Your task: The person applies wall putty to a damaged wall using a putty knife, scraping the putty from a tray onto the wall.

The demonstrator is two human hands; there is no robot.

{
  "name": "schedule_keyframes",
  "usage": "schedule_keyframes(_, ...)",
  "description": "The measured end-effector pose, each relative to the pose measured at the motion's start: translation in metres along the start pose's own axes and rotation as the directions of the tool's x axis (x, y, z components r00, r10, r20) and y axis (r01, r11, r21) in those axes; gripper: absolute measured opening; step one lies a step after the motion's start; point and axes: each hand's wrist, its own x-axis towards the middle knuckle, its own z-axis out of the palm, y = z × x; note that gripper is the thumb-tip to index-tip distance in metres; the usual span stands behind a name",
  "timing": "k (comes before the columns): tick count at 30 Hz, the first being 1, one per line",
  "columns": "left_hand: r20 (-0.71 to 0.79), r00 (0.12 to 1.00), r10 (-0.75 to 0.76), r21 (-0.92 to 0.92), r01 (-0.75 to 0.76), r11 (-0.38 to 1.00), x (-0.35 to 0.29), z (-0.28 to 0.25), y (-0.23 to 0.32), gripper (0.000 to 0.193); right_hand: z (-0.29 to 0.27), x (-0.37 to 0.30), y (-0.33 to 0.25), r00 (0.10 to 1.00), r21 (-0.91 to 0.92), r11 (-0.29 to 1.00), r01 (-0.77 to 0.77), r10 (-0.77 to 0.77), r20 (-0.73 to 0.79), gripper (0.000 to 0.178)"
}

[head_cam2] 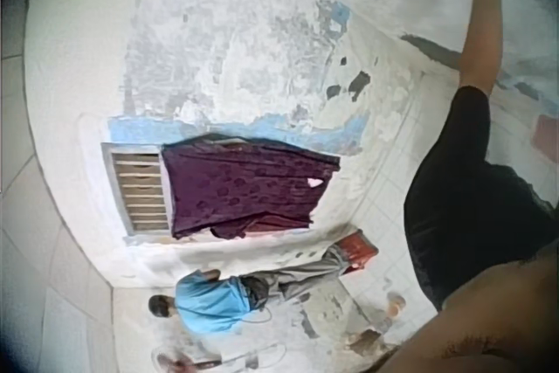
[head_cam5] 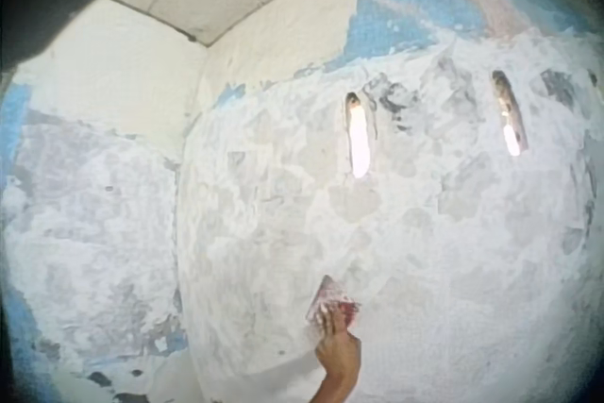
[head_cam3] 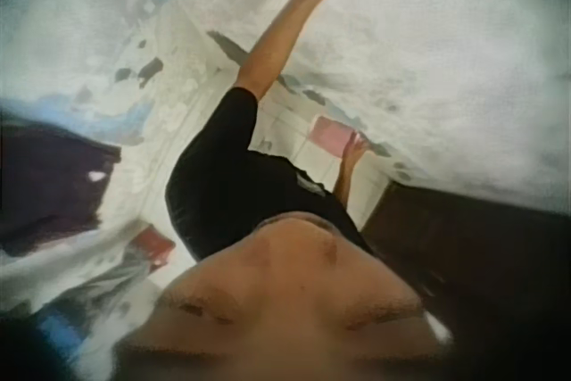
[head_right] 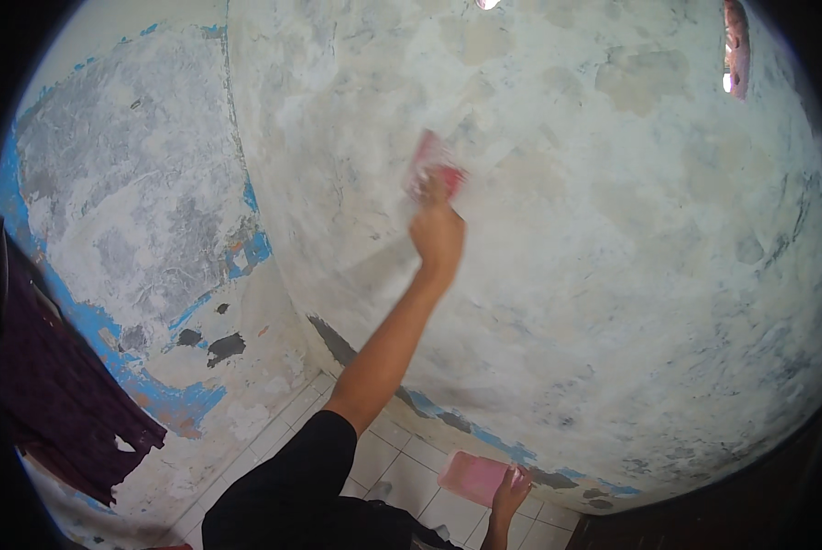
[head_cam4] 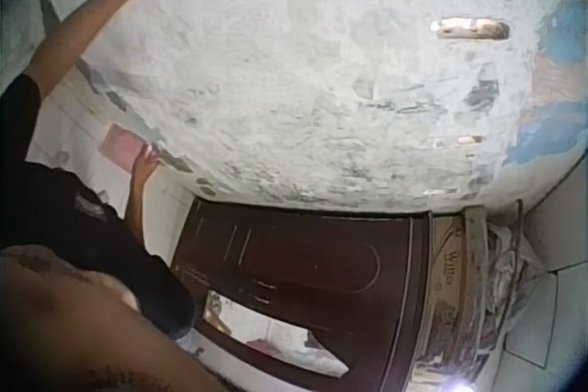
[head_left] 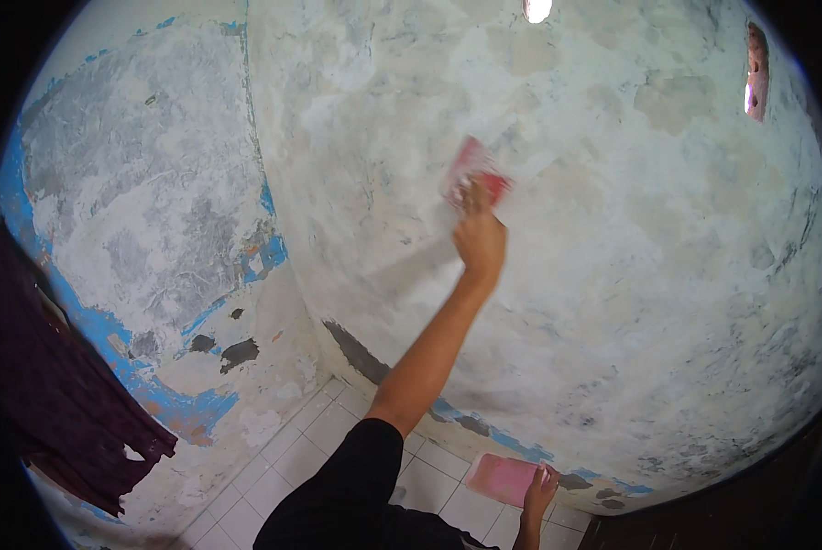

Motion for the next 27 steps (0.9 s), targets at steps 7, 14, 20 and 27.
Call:
schedule_keyframes(7, 0.091, 0.97, 0.227, -0.304, -0.189, 0.934, -0.107, -0.026, 0.009, 0.074, -0.005, 0.014, -0.007, 1.0, -0.034, 0.999, 0.014, -0.015, -0.009, 0.043)
schedule_keyframes(14, -0.213, 0.972, 0.095, -0.19, -0.136, 0.972, 0.008, -0.015, -0.042, 0.072, -0.01, 0.018, -0.006, 0.997, -0.03, 0.998, 0.06, -0.062, -0.053, 0.04)
schedule_keyframes(20, 0.002, 0.978, 0.208, -0.141, -0.206, 0.968, -0.106, 0.025, -0.034, 0.075, -0.014, 0.0, 0.003, 0.997, -0.074, 0.995, -0.07, 0.066, -0.046, 0.04)
schedule_keyframes(27, 0.02, 0.999, 0.036, -0.437, -0.023, 0.899, -0.12, -0.032, -0.055, 0.074, -0.006, 0.0, 0.005, 0.999, -0.103, 0.994, -0.032, 0.03, -0.022, 0.042)
